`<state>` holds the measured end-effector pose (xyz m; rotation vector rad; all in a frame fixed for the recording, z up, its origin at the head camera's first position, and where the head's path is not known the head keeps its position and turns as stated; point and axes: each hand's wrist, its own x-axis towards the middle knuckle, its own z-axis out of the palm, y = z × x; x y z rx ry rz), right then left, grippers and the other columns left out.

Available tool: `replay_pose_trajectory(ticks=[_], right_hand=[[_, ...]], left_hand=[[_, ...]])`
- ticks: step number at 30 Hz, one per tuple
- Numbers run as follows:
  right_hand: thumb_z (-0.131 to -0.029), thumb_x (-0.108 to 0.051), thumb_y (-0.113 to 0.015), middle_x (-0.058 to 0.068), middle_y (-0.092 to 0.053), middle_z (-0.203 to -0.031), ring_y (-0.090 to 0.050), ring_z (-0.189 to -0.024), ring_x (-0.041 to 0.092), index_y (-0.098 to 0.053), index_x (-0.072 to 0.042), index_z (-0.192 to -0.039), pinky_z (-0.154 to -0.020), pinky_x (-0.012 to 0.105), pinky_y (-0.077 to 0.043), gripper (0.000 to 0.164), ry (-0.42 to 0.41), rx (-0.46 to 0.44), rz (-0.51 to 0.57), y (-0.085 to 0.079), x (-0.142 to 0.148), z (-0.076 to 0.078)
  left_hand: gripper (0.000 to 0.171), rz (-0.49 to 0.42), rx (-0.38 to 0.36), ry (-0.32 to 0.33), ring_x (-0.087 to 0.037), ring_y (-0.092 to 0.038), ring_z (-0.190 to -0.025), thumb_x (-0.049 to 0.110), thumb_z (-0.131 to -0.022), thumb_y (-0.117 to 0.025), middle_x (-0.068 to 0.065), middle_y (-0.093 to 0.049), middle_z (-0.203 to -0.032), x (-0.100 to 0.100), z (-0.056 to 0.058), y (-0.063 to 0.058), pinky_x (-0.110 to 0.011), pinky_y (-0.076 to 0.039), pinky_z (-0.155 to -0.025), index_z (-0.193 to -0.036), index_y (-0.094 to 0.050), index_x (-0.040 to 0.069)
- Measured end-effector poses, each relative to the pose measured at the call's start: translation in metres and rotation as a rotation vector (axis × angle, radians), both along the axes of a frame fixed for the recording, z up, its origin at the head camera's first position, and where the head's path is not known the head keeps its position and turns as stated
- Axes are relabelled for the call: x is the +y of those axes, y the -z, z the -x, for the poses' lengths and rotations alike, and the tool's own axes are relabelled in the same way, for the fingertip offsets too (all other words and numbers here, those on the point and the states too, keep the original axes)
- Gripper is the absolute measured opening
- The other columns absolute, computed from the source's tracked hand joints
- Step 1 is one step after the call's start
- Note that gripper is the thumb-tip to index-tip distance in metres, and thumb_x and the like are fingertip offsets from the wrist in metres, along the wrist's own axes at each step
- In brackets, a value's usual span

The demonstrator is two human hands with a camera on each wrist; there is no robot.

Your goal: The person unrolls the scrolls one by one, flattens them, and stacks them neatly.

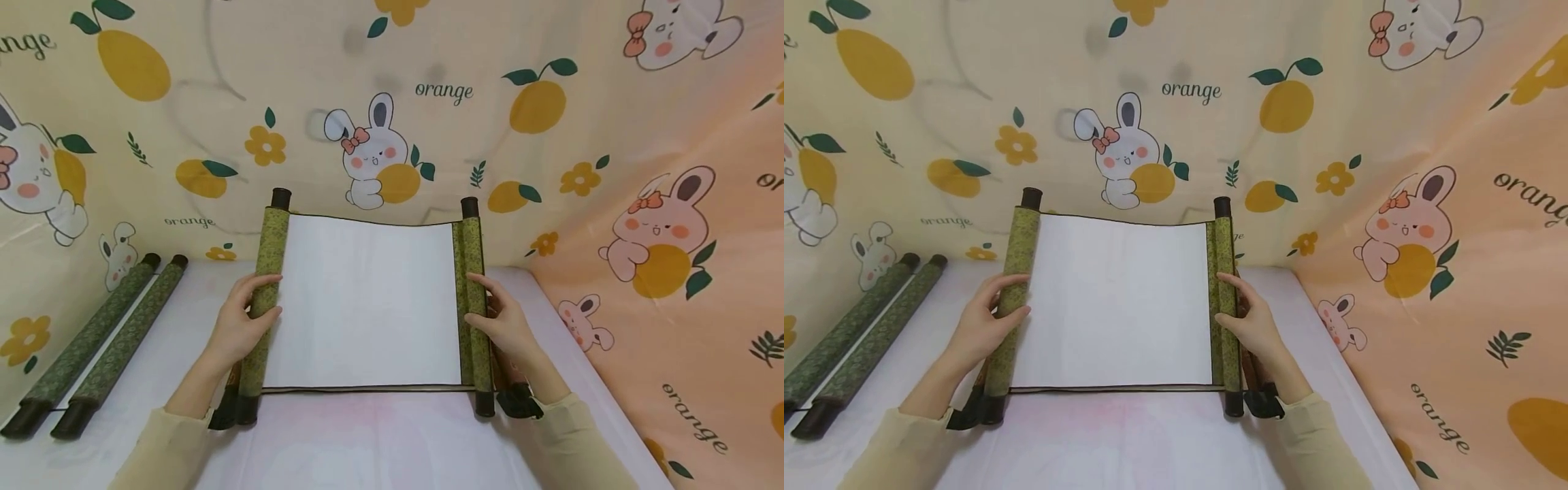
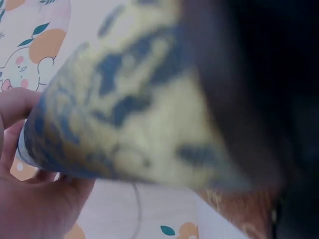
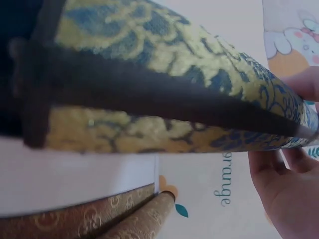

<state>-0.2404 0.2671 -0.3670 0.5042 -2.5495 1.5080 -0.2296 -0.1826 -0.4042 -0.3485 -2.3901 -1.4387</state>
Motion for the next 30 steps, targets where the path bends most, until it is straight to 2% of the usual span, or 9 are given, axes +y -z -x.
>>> replay_pose_trajectory(ticks=[4,6,10,12,15,20,24,27,30], right_hand=[[-0.084,0.005,-0.065,0.008,-0.032,-0.150,-0.042,-0.124,0.034,-0.040,-0.016,-0.144,-0.077,0.029,-0.047,0.068,-0.017,-0.016,0.025,-0.002,0.004,0.002],[-0.084,0.007,-0.064,0.010,-0.032,-0.149,-0.045,-0.119,0.034,-0.040,-0.015,-0.144,-0.075,0.029,-0.047,0.069,-0.022,-0.017,0.027,-0.002,0.005,0.003],[-0.083,0.010,-0.063,0.014,-0.036,-0.145,-0.050,-0.104,0.033,-0.040,-0.012,-0.144,-0.070,0.031,-0.048,0.069,-0.024,-0.005,0.029,-0.003,0.008,0.003],[-0.082,0.011,-0.062,0.014,-0.038,-0.144,-0.051,-0.097,0.032,-0.040,-0.012,-0.144,-0.066,0.031,-0.046,0.070,-0.020,0.006,0.026,-0.003,0.009,0.003],[-0.082,0.010,-0.061,0.013,-0.036,-0.146,-0.049,-0.083,0.029,-0.039,-0.014,-0.145,-0.057,0.030,-0.043,0.071,-0.003,0.013,-0.002,-0.003,0.012,0.003],[-0.081,0.010,-0.059,0.008,-0.030,-0.150,-0.041,-0.068,0.025,-0.039,-0.017,-0.146,-0.050,0.030,-0.037,0.073,0.018,-0.002,-0.038,-0.004,0.016,0.002],[-0.080,0.011,-0.059,0.008,-0.029,-0.151,-0.042,-0.073,0.028,-0.038,-0.019,-0.146,-0.050,0.031,-0.036,0.076,0.004,-0.022,-0.027,0.001,0.020,0.006],[-0.082,0.007,-0.063,0.004,-0.028,-0.152,-0.048,-0.096,0.030,-0.037,-0.023,-0.147,-0.056,0.030,-0.040,0.076,-0.001,-0.024,-0.030,0.010,0.026,0.012],[-0.083,-0.005,-0.072,-0.002,-0.028,-0.152,-0.040,-0.125,0.029,-0.037,-0.029,-0.146,-0.071,0.026,-0.044,0.076,0.004,-0.007,-0.060,0.020,0.030,0.018]], left_hand=[[0.049,0.022,-0.037,-0.021,-0.032,-0.032,-0.132,0.013,-0.090,-0.065,-0.007,-0.037,-0.145,-0.003,-0.004,-0.001,-0.054,-0.038,-0.094,-0.136,-0.049,0.024],[0.049,0.022,-0.065,-0.018,-0.034,-0.046,-0.115,0.015,-0.091,-0.064,-0.006,-0.038,-0.144,-0.004,-0.007,-0.003,-0.044,-0.046,-0.079,-0.136,-0.047,0.025],[0.049,0.040,-0.067,-0.004,-0.029,-0.048,-0.099,0.012,-0.091,-0.062,-0.007,-0.041,-0.142,-0.009,-0.010,-0.004,-0.031,-0.045,-0.063,-0.136,-0.046,0.023],[0.049,0.050,-0.051,0.005,-0.031,-0.047,-0.106,0.009,-0.091,-0.062,-0.009,-0.041,-0.141,-0.011,-0.011,-0.004,-0.032,-0.046,-0.069,-0.136,-0.046,0.020],[0.048,0.045,-0.040,0.024,-0.038,-0.041,-0.119,0.005,-0.090,-0.059,-0.014,-0.037,-0.142,-0.016,-0.011,-0.003,-0.043,-0.043,-0.083,-0.136,-0.047,0.015],[0.049,0.004,-0.042,0.059,-0.038,-0.029,-0.132,-0.001,-0.089,-0.053,-0.016,-0.033,-0.144,-0.023,-0.011,-0.004,-0.064,-0.028,-0.098,-0.136,-0.048,0.013],[0.054,-0.013,-0.053,0.076,-0.035,-0.026,-0.135,-0.002,-0.088,-0.049,-0.015,-0.033,-0.144,-0.026,-0.011,-0.006,-0.066,-0.024,-0.099,-0.139,-0.047,0.016],[0.054,-0.001,-0.051,0.078,-0.035,-0.028,-0.133,0.001,-0.090,-0.054,-0.016,-0.032,-0.143,-0.027,-0.010,-0.005,-0.063,-0.029,-0.097,-0.141,-0.046,0.017],[0.058,0.025,-0.042,0.079,-0.035,-0.031,-0.131,0.009,-0.088,-0.067,-0.016,-0.032,-0.142,-0.028,-0.008,0.000,-0.062,-0.031,-0.097,-0.141,-0.045,0.017]])
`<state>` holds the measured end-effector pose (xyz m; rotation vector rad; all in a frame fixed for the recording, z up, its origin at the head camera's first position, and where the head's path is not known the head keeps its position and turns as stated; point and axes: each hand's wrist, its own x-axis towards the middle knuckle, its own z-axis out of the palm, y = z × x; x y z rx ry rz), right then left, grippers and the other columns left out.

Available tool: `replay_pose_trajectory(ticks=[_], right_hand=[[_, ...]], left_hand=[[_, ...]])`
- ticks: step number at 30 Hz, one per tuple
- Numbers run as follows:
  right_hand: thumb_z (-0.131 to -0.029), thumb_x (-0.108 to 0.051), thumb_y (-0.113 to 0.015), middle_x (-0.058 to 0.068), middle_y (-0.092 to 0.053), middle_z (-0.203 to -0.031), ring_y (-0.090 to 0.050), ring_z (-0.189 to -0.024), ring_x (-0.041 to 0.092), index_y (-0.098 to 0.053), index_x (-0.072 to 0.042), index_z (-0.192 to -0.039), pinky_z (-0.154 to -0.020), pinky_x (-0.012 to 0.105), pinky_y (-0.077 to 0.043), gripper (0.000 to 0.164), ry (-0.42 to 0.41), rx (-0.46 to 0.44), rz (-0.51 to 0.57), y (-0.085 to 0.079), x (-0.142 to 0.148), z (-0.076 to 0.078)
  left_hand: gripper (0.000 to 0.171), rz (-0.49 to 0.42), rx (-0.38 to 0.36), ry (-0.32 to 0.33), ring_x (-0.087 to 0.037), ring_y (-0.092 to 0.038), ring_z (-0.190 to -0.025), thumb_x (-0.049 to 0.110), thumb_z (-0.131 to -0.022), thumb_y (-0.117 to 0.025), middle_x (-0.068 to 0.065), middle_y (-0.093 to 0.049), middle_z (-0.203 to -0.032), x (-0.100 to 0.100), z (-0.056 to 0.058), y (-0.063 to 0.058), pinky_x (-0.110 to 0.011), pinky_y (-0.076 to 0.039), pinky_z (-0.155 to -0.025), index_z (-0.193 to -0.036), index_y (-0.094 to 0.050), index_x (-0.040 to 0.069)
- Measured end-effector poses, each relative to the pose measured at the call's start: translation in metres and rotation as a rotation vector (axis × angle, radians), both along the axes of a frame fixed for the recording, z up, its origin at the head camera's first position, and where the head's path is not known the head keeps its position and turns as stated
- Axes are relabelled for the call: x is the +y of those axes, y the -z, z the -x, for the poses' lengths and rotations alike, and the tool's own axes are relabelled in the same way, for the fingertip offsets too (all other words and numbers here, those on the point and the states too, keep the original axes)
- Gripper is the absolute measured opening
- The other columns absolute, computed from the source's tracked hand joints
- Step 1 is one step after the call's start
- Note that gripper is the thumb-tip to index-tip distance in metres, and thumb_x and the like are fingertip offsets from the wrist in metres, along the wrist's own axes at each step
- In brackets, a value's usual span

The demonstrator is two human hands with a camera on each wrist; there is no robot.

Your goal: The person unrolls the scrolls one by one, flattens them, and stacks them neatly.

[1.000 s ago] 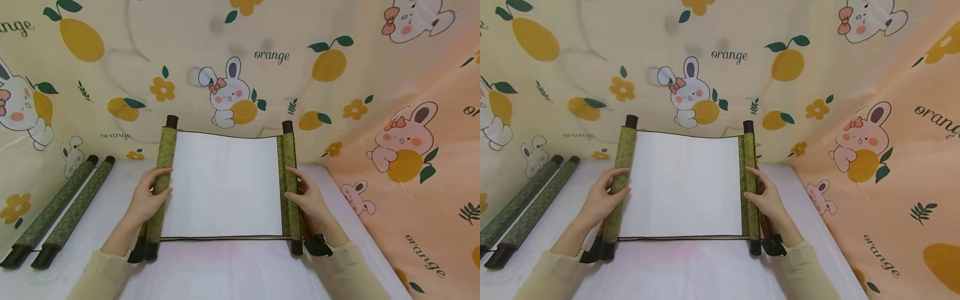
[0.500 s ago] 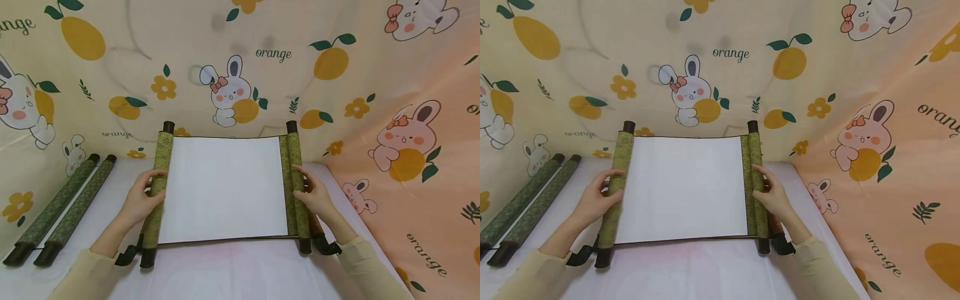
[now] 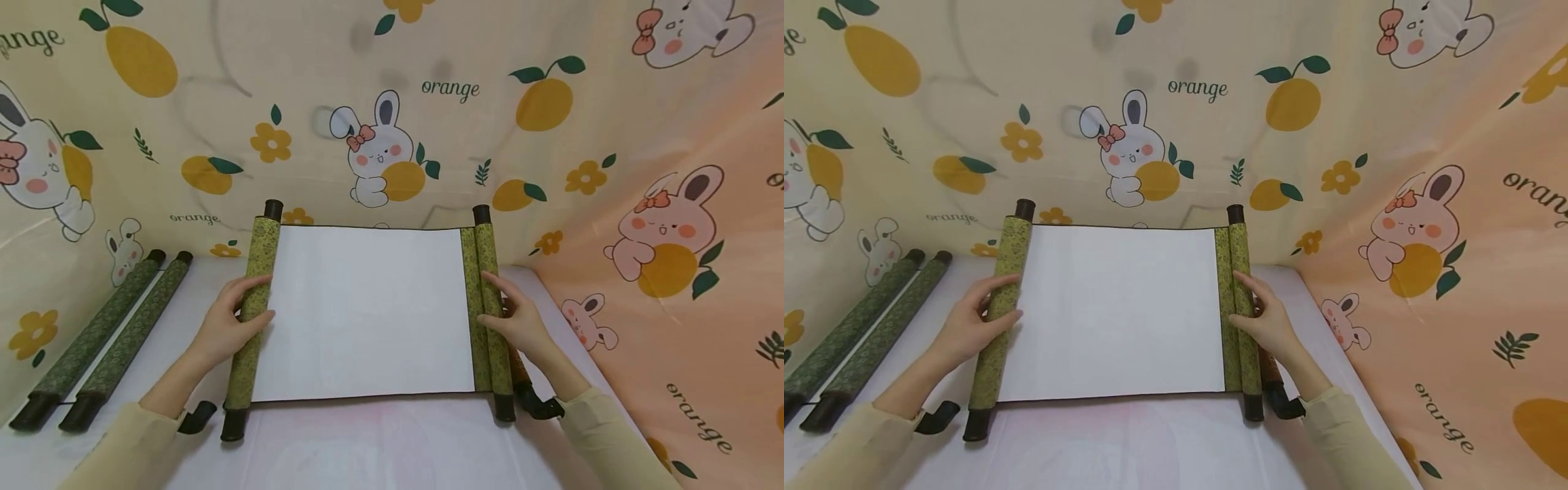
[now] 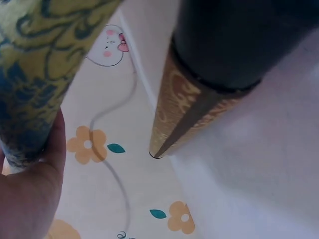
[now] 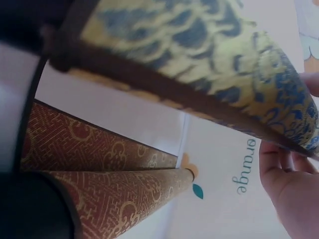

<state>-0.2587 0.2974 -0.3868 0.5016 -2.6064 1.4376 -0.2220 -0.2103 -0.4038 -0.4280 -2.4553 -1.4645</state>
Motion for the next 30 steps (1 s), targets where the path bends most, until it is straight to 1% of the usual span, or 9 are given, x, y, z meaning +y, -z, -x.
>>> replay_pose_trajectory(ticks=[2,4,8,11,14,16,22,25,30], right_hand=[[-0.081,-0.012,-0.076,-0.003,-0.029,-0.152,-0.034,-0.132,0.028,-0.037,-0.031,-0.146,-0.079,0.024,-0.044,0.077,0.005,0.019,-0.021,0.005,0.002,0.002],[-0.081,-0.013,-0.076,-0.003,-0.029,-0.152,-0.033,-0.133,0.029,-0.037,-0.031,-0.145,-0.079,0.025,-0.044,0.077,0.005,0.029,-0.026,0.007,0.003,0.003],[-0.083,-0.007,-0.072,0.000,-0.025,-0.153,-0.047,-0.117,0.035,-0.037,-0.031,-0.146,-0.060,0.030,-0.044,0.075,0.024,0.004,-0.009,0.005,0.003,0.000],[-0.085,-0.002,-0.069,0.005,-0.023,-0.154,-0.052,-0.101,0.035,-0.037,-0.026,-0.146,-0.052,0.032,-0.042,0.073,0.034,-0.016,0.012,-0.002,-0.001,-0.007],[-0.084,0.001,-0.068,0.010,-0.024,-0.153,-0.051,-0.085,0.031,-0.037,-0.019,-0.146,-0.051,0.031,-0.041,0.072,0.039,-0.013,0.014,-0.010,-0.006,-0.014],[-0.084,-0.001,-0.068,0.009,-0.025,-0.153,-0.049,-0.081,0.028,-0.037,-0.020,-0.146,-0.051,0.031,-0.041,0.072,0.046,-0.005,0.008,-0.009,-0.005,-0.015],[-0.084,-0.009,-0.071,0.002,-0.026,-0.153,-0.052,-0.087,0.027,-0.037,-0.033,-0.145,-0.052,0.032,-0.042,0.074,0.055,0.013,-0.002,0.010,0.010,-0.005],[-0.085,-0.007,-0.071,0.004,-0.026,-0.153,-0.054,-0.093,0.029,-0.037,-0.030,-0.146,-0.053,0.032,-0.043,0.074,0.058,0.002,0.001,0.007,0.010,-0.008],[-0.084,-0.002,-0.069,0.011,-0.026,-0.152,-0.053,-0.097,0.032,-0.037,-0.022,-0.146,-0.053,0.032,-0.042,0.073,0.061,-0.020,0.013,-0.005,0.006,-0.019]], left_hand=[[0.066,0.017,0.009,0.002,-0.035,-0.033,-0.129,0.013,-0.083,-0.074,-0.015,-0.032,-0.142,-0.001,0.001,0.003,-0.061,-0.033,-0.096,-0.141,-0.044,0.017],[0.069,0.042,0.020,-0.005,-0.035,-0.035,-0.127,0.013,-0.082,-0.075,-0.015,-0.032,-0.142,-0.002,0.002,0.005,-0.058,-0.036,-0.093,-0.142,-0.042,0.017],[0.068,0.094,0.024,-0.044,-0.031,-0.045,-0.113,0.008,-0.084,-0.070,-0.014,-0.037,-0.140,-0.005,0.001,0.005,-0.042,-0.048,-0.075,-0.143,-0.039,0.022],[0.068,0.111,0.016,-0.058,-0.028,-0.049,-0.103,0.008,-0.084,-0.070,-0.013,-0.040,-0.139,-0.006,0.000,0.003,-0.032,-0.050,-0.063,-0.143,-0.038,0.025],[0.069,0.119,0.020,-0.048,-0.030,-0.049,-0.106,0.009,-0.084,-0.070,-0.013,-0.039,-0.142,-0.009,0.000,0.001,-0.031,-0.049,-0.063,-0.143,-0.038,0.025],[0.069,0.126,0.036,-0.036,-0.031,-0.047,-0.113,0.009,-0.084,-0.071,-0.011,-0.038,-0.143,-0.011,0.000,0.000,-0.031,-0.048,-0.069,-0.143,-0.039,0.025],[0.060,0.106,0.082,0.002,-0.037,-0.033,-0.128,0.004,-0.084,-0.070,-0.018,-0.032,-0.145,-0.019,0.004,0.001,-0.054,-0.040,-0.090,-0.138,-0.049,0.018],[0.054,0.098,0.067,0.009,-0.041,-0.031,-0.130,0.004,-0.086,-0.066,-0.021,-0.029,-0.145,-0.021,0.004,-0.001,-0.062,-0.036,-0.093,-0.137,-0.051,0.017],[0.052,0.095,0.056,0.008,-0.041,-0.030,-0.133,0.004,-0.088,-0.063,-0.018,-0.033,-0.144,-0.023,0.003,-0.003,-0.067,-0.031,-0.096,-0.137,-0.051,0.020]])
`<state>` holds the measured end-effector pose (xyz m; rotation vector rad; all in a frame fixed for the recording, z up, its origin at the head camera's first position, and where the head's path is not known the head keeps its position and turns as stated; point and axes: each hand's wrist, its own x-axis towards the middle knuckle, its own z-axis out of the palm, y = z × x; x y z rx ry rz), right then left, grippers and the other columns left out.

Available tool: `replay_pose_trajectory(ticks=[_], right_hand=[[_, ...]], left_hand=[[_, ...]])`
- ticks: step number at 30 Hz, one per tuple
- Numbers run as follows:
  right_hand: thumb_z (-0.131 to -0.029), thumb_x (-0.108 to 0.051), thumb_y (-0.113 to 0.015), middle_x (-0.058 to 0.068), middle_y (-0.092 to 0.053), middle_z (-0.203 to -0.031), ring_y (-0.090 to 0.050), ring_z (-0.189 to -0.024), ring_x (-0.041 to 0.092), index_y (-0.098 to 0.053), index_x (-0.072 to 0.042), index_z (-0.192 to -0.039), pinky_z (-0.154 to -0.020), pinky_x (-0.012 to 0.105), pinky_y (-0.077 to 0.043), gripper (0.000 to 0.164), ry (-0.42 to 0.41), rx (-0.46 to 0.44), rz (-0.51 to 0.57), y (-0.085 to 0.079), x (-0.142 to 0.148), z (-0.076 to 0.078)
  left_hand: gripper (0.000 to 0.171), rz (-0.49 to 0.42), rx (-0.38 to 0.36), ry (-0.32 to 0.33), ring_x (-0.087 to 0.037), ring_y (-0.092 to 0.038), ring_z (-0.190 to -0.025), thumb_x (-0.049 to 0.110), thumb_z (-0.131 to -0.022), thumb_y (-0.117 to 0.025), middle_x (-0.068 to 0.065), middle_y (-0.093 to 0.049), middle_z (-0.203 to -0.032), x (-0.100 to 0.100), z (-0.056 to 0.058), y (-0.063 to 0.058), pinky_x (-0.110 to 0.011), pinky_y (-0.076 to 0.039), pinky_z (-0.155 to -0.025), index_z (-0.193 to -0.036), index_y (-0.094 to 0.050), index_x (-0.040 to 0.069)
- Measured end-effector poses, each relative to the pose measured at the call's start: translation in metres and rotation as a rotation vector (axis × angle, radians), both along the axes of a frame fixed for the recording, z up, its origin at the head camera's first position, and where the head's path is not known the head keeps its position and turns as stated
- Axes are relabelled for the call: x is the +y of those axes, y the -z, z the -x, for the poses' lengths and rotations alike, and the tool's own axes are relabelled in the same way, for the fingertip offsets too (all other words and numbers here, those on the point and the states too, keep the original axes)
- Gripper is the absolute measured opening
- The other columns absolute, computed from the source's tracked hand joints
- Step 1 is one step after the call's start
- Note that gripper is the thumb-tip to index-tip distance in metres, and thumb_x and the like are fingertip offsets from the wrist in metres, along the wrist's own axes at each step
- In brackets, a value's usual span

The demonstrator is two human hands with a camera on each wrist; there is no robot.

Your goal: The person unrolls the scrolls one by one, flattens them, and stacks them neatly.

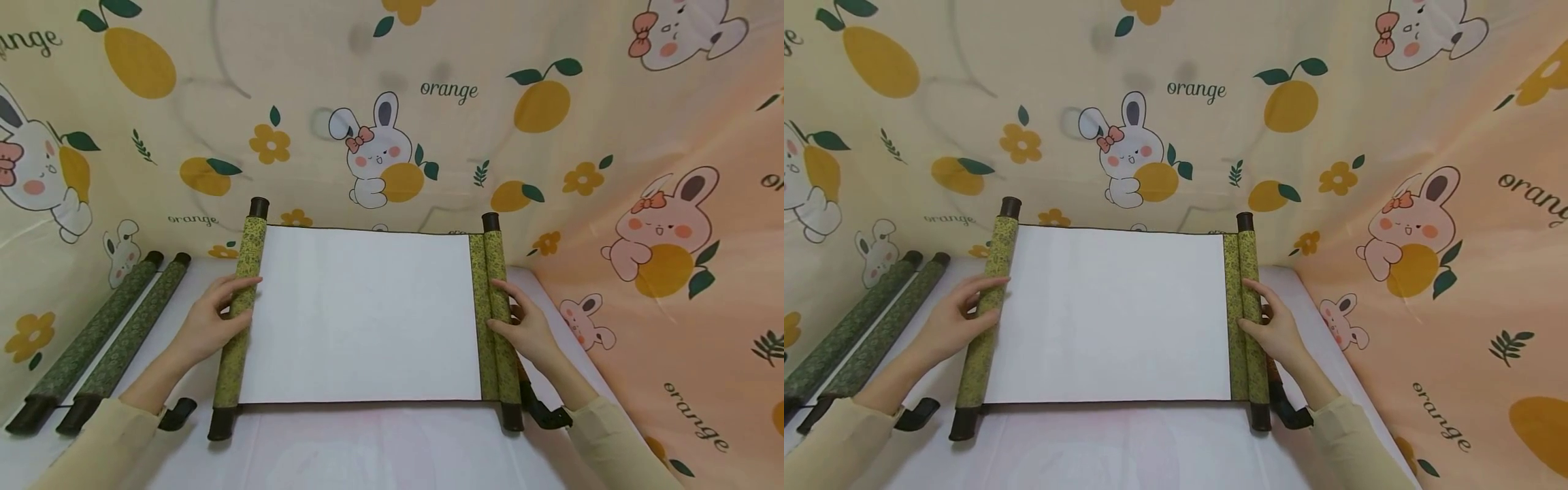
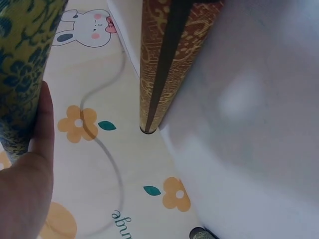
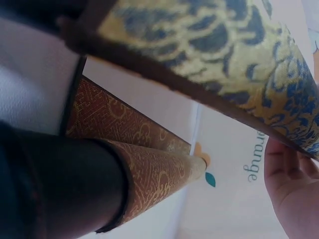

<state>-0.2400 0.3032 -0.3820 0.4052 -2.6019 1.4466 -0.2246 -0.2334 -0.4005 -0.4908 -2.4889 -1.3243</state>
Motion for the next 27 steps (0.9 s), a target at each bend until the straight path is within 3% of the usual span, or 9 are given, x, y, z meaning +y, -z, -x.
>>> replay_pose_trajectory(ticks=[8,12,15,19,25,27], right_hand=[[-0.084,0.001,-0.067,0.013,-0.024,-0.152,-0.050,-0.095,0.034,-0.037,-0.018,-0.146,-0.052,0.032,-0.041,0.072,0.001,-0.021,0.015,-0.008,-0.006,-0.009],[-0.085,0.000,-0.067,0.010,-0.025,-0.153,-0.051,-0.102,0.035,-0.036,-0.019,-0.146,-0.054,0.031,-0.042,0.071,0.000,-0.032,0.040,-0.008,-0.006,-0.010],[-0.085,-0.001,-0.067,0.011,-0.026,-0.152,-0.050,-0.112,0.039,-0.037,-0.019,-0.146,-0.058,0.031,-0.043,0.070,0.003,-0.041,0.053,-0.008,-0.005,-0.010],[-0.086,0.000,-0.066,0.014,-0.026,-0.152,-0.047,-0.116,0.041,-0.036,-0.018,-0.147,-0.055,0.031,-0.041,0.070,0.004,-0.049,0.055,-0.009,-0.004,-0.010],[-0.086,-0.001,-0.067,0.012,-0.026,-0.153,-0.043,-0.124,0.045,-0.036,-0.018,-0.147,-0.062,0.028,-0.044,0.070,0.013,-0.047,0.036,-0.010,-0.002,-0.010],[-0.086,-0.002,-0.067,0.012,-0.026,-0.153,-0.041,-0.126,0.045,-0.036,-0.018,-0.147,-0.063,0.028,-0.044,0.070,0.011,-0.050,0.033,-0.010,-0.001,-0.009]], left_hand=[[0.066,-0.009,-0.048,-0.012,-0.041,-0.035,-0.130,0.022,-0.077,-0.080,-0.015,-0.031,-0.146,0.000,0.000,0.002,-0.060,-0.038,-0.093,-0.137,-0.050,0.020],[0.062,0.056,-0.053,-0.045,-0.038,-0.049,-0.113,0.023,-0.083,-0.074,-0.013,-0.035,-0.145,-0.004,-0.001,0.000,-0.044,-0.050,-0.076,-0.139,-0.047,0.023],[0.059,0.085,-0.067,-0.072,-0.035,-0.056,-0.101,0.027,-0.086,-0.071,-0.009,-0.038,-0.145,-0.007,-0.002,-0.002,-0.032,-0.049,-0.064,-0.140,-0.046,0.027],[0.056,0.087,-0.081,-0.091,-0.035,-0.055,-0.108,0.029,-0.088,-0.069,-0.005,-0.038,-0.146,-0.012,-0.002,-0.002,-0.032,-0.050,-0.069,-0.139,-0.047,0.031],[0.049,0.049,-0.095,-0.056,-0.043,-0.041,-0.126,0.023,-0.091,-0.065,-0.014,-0.030,-0.151,-0.020,-0.004,-0.002,-0.055,-0.043,-0.090,-0.138,-0.050,0.020],[0.048,0.045,-0.094,-0.048,-0.044,-0.038,-0.129,0.020,-0.092,-0.063,-0.017,-0.029,-0.151,-0.021,-0.004,-0.002,-0.046,-0.044,-0.094,-0.138,-0.050,0.017]])
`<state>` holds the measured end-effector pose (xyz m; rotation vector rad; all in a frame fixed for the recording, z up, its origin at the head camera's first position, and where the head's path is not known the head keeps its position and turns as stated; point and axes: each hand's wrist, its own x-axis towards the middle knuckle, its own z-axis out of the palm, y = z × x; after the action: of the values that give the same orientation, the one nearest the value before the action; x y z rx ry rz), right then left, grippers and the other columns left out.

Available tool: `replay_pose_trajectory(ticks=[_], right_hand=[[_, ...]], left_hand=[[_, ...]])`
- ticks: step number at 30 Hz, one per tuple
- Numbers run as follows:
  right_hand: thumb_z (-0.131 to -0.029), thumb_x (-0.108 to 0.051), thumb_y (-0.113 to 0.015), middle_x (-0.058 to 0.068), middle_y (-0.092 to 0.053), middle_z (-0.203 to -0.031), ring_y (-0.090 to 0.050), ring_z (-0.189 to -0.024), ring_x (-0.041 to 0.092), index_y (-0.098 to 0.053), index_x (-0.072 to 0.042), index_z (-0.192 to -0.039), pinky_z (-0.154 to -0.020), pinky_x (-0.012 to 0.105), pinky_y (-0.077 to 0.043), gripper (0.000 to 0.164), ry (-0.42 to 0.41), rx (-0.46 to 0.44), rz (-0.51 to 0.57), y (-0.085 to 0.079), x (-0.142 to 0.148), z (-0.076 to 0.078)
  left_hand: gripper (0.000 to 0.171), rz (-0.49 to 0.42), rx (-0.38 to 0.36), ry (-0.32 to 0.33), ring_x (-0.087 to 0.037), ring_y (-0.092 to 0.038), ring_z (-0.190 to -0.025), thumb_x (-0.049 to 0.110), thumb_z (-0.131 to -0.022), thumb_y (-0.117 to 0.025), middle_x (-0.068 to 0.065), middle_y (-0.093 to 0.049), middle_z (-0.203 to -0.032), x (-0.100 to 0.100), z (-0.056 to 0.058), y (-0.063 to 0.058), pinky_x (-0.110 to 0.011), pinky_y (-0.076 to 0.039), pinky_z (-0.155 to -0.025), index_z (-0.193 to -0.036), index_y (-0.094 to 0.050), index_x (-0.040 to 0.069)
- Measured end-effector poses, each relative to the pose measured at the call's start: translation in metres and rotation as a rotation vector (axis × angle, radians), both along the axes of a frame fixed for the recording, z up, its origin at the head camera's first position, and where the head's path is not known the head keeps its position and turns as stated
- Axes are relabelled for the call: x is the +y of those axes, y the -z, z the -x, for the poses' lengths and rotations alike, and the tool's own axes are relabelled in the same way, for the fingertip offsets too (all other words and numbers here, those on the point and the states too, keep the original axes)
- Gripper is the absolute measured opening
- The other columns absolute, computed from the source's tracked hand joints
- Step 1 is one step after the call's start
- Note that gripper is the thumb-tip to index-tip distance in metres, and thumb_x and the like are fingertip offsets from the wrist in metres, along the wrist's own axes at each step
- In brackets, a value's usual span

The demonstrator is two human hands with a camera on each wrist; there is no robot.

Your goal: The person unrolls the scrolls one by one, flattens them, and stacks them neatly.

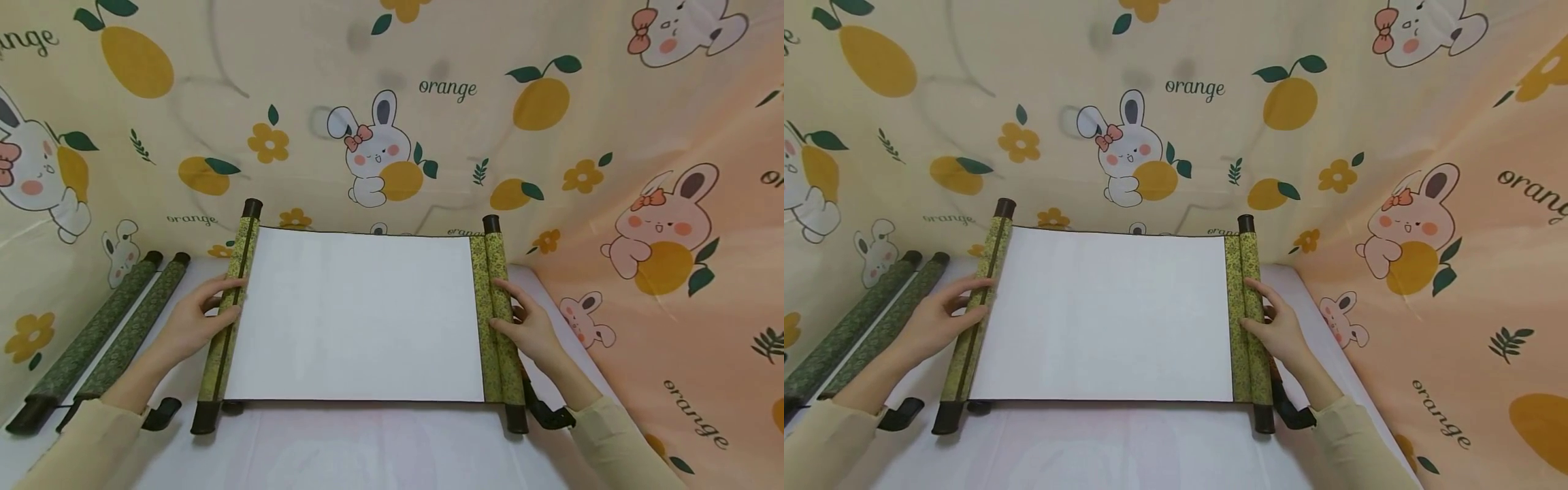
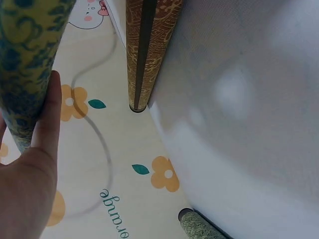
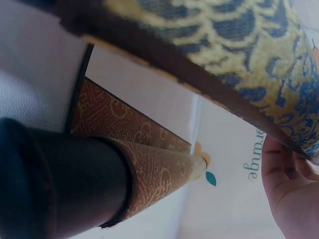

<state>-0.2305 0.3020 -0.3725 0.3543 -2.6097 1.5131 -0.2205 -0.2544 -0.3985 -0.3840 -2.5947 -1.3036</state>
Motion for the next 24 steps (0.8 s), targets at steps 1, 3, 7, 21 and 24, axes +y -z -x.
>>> replay_pose_trajectory(ticks=[1,3,7,21,24], right_hand=[[-0.086,-0.001,-0.067,0.013,-0.026,-0.153,-0.040,-0.127,0.046,-0.036,-0.017,-0.147,-0.063,0.028,-0.044,0.071,-0.003,0.000,0.000,0.000,0.000,0.000],[-0.086,-0.001,-0.066,0.013,-0.026,-0.153,-0.040,-0.127,0.046,-0.036,-0.017,-0.147,-0.063,0.028,-0.044,0.070,-0.006,-0.005,0.002,0.001,0.000,0.001],[-0.086,0.000,-0.066,0.013,-0.026,-0.153,-0.041,-0.126,0.045,-0.036,-0.017,-0.147,-0.061,0.028,-0.044,0.070,-0.001,-0.010,0.006,0.002,0.000,0.002],[-0.086,-0.008,-0.069,0.004,-0.024,-0.155,-0.030,-0.134,0.044,-0.036,-0.030,-0.147,-0.051,0.028,-0.040,0.073,-0.015,-0.007,0.014,0.022,0.013,0.016],[-0.086,-0.008,-0.069,0.004,-0.024,-0.155,-0.029,-0.134,0.046,-0.036,-0.029,-0.147,-0.056,0.027,-0.043,0.072,-0.021,0.005,-0.004,0.022,0.013,0.016]], left_hand=[[0.048,0.000,0.002,-0.002,-0.044,-0.039,-0.128,0.019,-0.092,-0.062,-0.017,-0.029,-0.151,-0.001,0.000,0.000,-0.039,-0.046,-0.092,-0.138,-0.050,0.017],[0.048,-0.002,0.014,-0.001,-0.042,-0.040,-0.128,0.015,-0.092,-0.062,-0.016,-0.033,-0.149,-0.001,0.000,0.000,-0.025,-0.046,-0.085,-0.138,-0.050,0.016],[0.053,-0.006,-0.015,-0.020,-0.042,-0.042,-0.126,0.024,-0.089,-0.068,-0.015,-0.032,-0.150,0.000,0.001,0.001,-0.027,-0.048,-0.083,-0.138,-0.050,0.018],[0.055,0.016,-0.063,-0.063,-0.038,-0.056,-0.105,0.030,-0.089,-0.067,-0.013,-0.035,-0.146,-0.009,0.000,0.000,-0.031,-0.048,-0.061,-0.139,-0.046,0.021],[0.053,0.037,-0.077,-0.073,-0.038,-0.056,-0.104,0.030,-0.090,-0.065,-0.014,-0.034,-0.147,-0.012,-0.002,-0.001,-0.031,-0.046,-0.056,-0.139,-0.046,0.023]])
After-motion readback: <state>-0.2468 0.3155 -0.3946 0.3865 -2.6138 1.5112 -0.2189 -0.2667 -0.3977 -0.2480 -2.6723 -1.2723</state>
